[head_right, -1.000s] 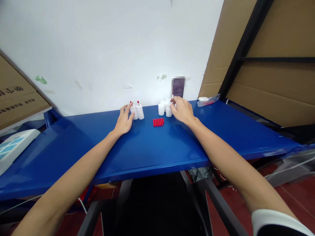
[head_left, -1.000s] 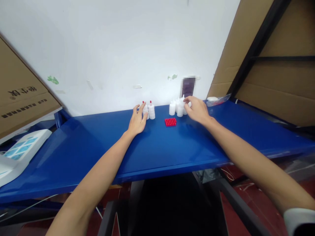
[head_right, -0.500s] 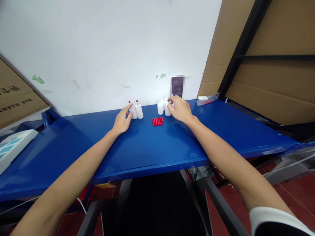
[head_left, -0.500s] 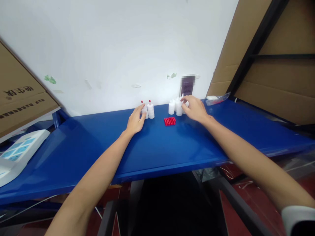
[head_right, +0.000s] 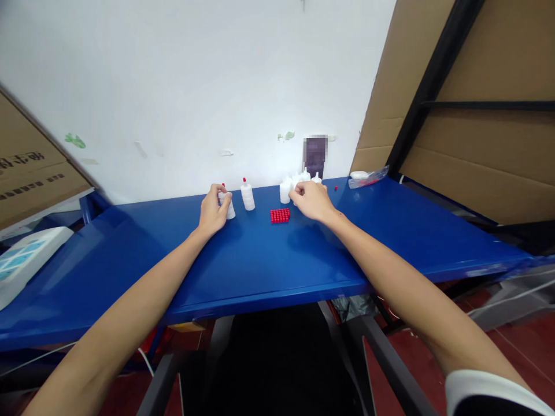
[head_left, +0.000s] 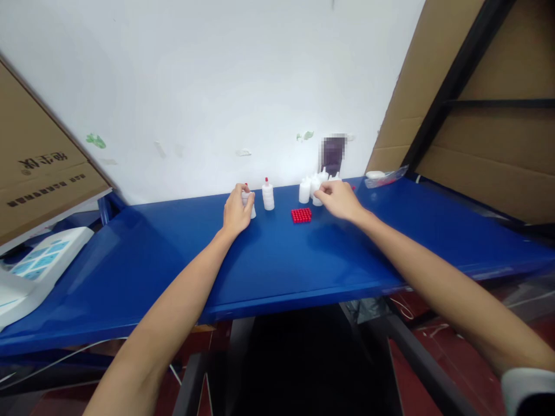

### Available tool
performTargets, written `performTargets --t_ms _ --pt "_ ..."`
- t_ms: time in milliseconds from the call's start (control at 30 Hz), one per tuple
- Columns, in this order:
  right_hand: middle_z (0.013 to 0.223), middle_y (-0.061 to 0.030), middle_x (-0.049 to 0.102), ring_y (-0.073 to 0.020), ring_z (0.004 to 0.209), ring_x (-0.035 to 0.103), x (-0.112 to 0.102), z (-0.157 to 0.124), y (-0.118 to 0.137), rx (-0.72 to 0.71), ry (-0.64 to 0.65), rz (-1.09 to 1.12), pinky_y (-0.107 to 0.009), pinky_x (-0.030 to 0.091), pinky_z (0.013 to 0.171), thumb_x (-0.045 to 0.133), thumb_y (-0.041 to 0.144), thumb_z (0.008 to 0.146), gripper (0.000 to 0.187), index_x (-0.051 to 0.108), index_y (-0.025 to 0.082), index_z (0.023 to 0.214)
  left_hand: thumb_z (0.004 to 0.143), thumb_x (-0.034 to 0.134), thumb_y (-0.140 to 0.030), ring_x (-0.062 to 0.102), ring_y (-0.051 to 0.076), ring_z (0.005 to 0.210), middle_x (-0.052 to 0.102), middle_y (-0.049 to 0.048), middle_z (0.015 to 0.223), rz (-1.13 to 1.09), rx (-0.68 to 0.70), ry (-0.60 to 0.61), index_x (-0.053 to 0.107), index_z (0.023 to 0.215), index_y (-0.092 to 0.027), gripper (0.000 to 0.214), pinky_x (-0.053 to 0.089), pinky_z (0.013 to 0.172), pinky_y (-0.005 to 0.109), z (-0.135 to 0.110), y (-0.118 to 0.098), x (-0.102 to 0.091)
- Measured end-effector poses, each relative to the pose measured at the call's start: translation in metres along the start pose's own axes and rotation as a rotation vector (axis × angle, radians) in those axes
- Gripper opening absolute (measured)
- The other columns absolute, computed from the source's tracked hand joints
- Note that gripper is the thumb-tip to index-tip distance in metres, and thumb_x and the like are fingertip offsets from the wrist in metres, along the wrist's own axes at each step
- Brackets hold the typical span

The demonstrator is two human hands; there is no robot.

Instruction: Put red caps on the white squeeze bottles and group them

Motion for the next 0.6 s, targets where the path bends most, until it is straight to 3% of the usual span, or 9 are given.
performTargets --t_ms 133,300,467,600 --pt "0.055 -0.0005 0.055 -0.0170 0.059 0.051 0.008 -0.001 0.000 -0.005 0.033 0.095 -0.032 0.035 0.060 0.054 0.031 0.079 0.027 0.049 0.022 0.054 0.094 0.053 -0.039 0.056 0.015 0.068 0.063 0.0011 0.091 -0.073 -0.012 0.029 0.047 0.104 -0.023 0.019 0.044 0.069 0.029 0.000 -0.002 0.000" --pt "0.052 0.0007 0.049 -0.0157 0.057 0.047 0.011 -0.003 0.003 -0.038 0.025 0.089 -0.031 0.032 0.059 0.053 0.029 0.079 0.027 0.048 0.022 0.054 0.090 0.057 -0.038 0.062 0.015 0.066 0.068 -0.0011 0.082 -0.171 0.019 0.144 0.047 0.120 -0.023 0.035 0.046 0.069 0.028 -0.001 -0.011 0.007" --pt "0.054 0.0008 0.050 -0.0149 0.058 0.045 0.012 -0.005 0.009 -0.078 0.029 0.096 -0.031 0.031 0.060 0.053 0.026 0.079 0.025 0.046 0.021 0.055 0.087 0.061 -0.043 0.063 0.015 0.067 0.070 0.0001 0.074 -0.109 0.054 0.152 0.065 0.091 -0.019 0.025 0.046 0.069 0.027 -0.002 -0.021 0.006" --pt "0.057 0.0009 0.049 -0.0143 0.058 0.044 0.012 -0.008 0.018 -0.141 0.057 0.106 -0.031 0.031 0.062 0.051 0.026 0.082 0.027 0.044 0.021 0.056 0.086 0.061 -0.044 0.060 0.014 0.059 0.070 0.0004 0.070 -0.097 0.114 0.203 0.066 0.086 -0.018 0.027 0.045 0.063 0.026 -0.008 -0.039 0.009"
Point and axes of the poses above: each hand's wrist, its own z-axis towards the middle knuckle, its own x-axis out of the palm, y = z × x, the point moved 7 cm from there along z, towards the middle knuckle
